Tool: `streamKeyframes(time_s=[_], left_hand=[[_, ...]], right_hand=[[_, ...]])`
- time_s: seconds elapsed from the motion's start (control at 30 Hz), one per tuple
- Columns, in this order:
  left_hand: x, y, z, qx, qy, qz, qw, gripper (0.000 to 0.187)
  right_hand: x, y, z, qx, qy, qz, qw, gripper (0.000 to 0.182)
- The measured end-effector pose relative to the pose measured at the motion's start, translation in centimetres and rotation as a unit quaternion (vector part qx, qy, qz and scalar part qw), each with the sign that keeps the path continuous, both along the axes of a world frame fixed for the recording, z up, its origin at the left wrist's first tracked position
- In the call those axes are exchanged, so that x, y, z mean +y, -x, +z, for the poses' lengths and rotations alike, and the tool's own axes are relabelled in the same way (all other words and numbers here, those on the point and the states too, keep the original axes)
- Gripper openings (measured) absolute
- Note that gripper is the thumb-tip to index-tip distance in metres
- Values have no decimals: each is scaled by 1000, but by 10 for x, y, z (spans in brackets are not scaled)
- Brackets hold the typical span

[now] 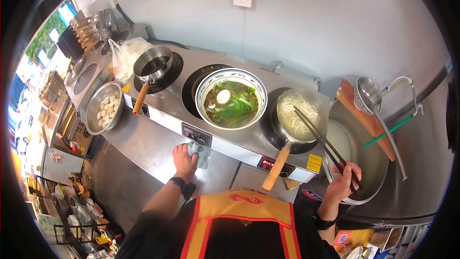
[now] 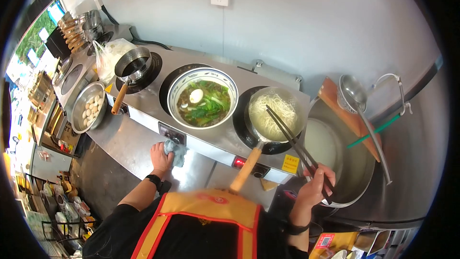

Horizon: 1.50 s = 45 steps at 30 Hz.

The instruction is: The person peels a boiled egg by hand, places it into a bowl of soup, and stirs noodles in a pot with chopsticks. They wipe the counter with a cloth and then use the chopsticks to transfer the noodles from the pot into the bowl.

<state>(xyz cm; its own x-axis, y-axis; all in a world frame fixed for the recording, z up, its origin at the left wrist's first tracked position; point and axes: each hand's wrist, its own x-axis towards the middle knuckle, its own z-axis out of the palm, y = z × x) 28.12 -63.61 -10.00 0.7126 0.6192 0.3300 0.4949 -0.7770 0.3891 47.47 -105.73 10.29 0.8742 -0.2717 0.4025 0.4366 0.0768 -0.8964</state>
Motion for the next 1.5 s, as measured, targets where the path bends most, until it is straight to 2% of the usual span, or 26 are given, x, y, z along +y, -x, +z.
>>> streamKeyframes(time_s=[0.17,0.23,0.27,0.33,0.37,0.4,0.53,0.67,0.9,1.13,1.23,1.3,1.5], left_hand=[[-5,-4,5,-16,13,7,1000,54],[-28,-7,43,4,-129,45,991,52],[-35,-8,62,4,-131,44,990,52],[-45,-14,90,-43,50,-100,993,39],[-50,-22,86,-143,50,-151,977,26],[-56,-32,103,-162,70,-200,964,20],[-89,-82,171,-159,139,-307,928,14],[-121,-141,204,-190,189,-359,894,25],[-153,-195,211,-104,144,-296,939,28],[-156,-209,195,-125,118,-293,941,22],[-157,-208,199,-104,175,-278,939,21],[-157,-207,201,-102,219,-263,934,20],[-150,-214,189,-88,256,-259,927,19]], right_hand=[[-10,-10,-7,38,-75,-17,996,13],[-11,-10,-7,51,-98,-22,994,13],[-12,-8,-5,56,-112,-8,992,13],[-15,-5,-5,62,-128,7,990,13],[-17,-4,-6,54,-133,14,990,13],[-18,-3,-6,46,-137,20,989,13],[-21,4,-9,62,-140,14,988,15],[-20,9,-9,62,-155,11,986,16],[-27,18,-6,53,-138,22,989,15],[-22,21,3,59,-152,11,987,14],[-23,20,-1,58,-160,16,985,14],[-30,16,-10,40,-148,66,986,13],[-28,15,-11,49,-159,54,985,13]])
